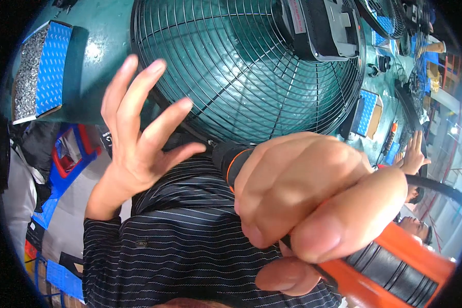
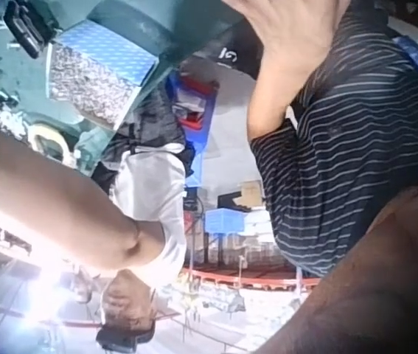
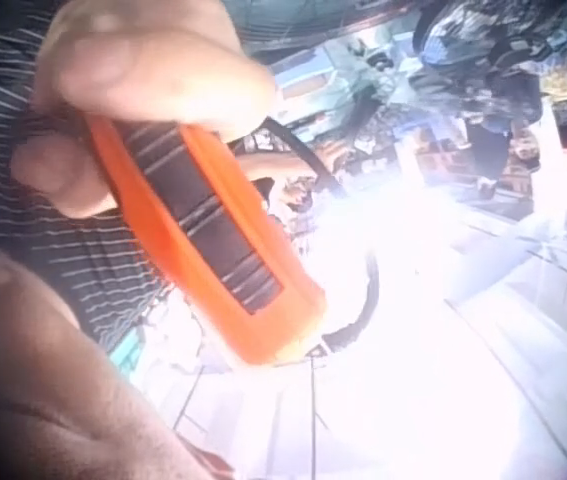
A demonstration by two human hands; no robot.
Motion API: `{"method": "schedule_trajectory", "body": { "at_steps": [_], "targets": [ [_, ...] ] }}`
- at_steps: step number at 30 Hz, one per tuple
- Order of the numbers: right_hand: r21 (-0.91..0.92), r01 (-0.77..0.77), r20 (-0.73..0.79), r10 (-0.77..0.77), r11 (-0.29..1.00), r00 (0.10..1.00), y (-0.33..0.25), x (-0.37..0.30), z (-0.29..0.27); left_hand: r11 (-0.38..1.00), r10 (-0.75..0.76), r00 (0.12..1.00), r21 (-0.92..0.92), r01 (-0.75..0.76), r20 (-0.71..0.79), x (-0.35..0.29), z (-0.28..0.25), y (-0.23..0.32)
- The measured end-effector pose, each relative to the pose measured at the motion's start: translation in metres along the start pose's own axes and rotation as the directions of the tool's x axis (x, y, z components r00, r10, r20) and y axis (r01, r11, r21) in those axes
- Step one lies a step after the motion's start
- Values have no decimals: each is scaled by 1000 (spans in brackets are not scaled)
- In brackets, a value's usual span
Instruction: Assemble a wire mesh fan guard onto an industrial fan chassis using a powered electric screwdriver and screws.
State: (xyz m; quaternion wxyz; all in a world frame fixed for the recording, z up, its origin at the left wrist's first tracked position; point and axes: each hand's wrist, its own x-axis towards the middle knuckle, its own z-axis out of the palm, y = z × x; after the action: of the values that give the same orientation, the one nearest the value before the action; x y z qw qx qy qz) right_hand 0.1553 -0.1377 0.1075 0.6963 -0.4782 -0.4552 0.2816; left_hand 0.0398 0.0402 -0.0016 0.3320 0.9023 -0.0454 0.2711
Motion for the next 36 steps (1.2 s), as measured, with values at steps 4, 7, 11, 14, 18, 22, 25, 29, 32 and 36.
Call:
{"method": "schedule_trajectory", "body": {
  "at_steps": [4, 7, 11, 14, 18, 22, 25, 29, 32, 36],
  "targets": [
    [16, -92, -56, 93, 996, 994, -3, 4, 5, 1000, 16, 975, -19, -12, 220, 24, -13, -9],
    [-110, -95, -93, 85, 989, 992, -4, 3, 9, 997, 74, 969, -44, -65, 237, 29, -11, -8],
    [-166, -67, -153, 42, 984, 987, -1, 1, 12, 994, 107, 978, -43, -101, 180, 29, -6, -12],
    [-183, -6, -158, -23, 983, 987, 3, -1, 14, 990, 132, 983, -64, -124, 129, 28, -1, -13],
    [-159, 42, -95, -57, 986, 994, 5, -3, 13, 984, 176, 976, -24, -174, 132, 28, 0, -13],
    [-135, 0, 68, 9, 991, 998, 4, 5, 11, 985, 171, 978, -29, -169, 123, 23, 2, -14],
    [-72, -25, 124, 33, 997, 992, 9, 9, 8, 987, 154, 980, -57, -148, 127, 21, 3, -15],
    [17, -70, 263, 63, 997, 963, 10, 21, 1, 984, 170, 977, -75, -161, 132, 26, 1, -19],
    [67, 26, 310, -46, 997, 950, 7, 24, 7, 984, 162, 974, -107, -146, 161, 34, -10, -13],
    [256, 69, 111, -100, 964, 989, 10, 16, -12, 990, 127, 951, -98, -103, 282, 36, -22, -13]
  ]
}}
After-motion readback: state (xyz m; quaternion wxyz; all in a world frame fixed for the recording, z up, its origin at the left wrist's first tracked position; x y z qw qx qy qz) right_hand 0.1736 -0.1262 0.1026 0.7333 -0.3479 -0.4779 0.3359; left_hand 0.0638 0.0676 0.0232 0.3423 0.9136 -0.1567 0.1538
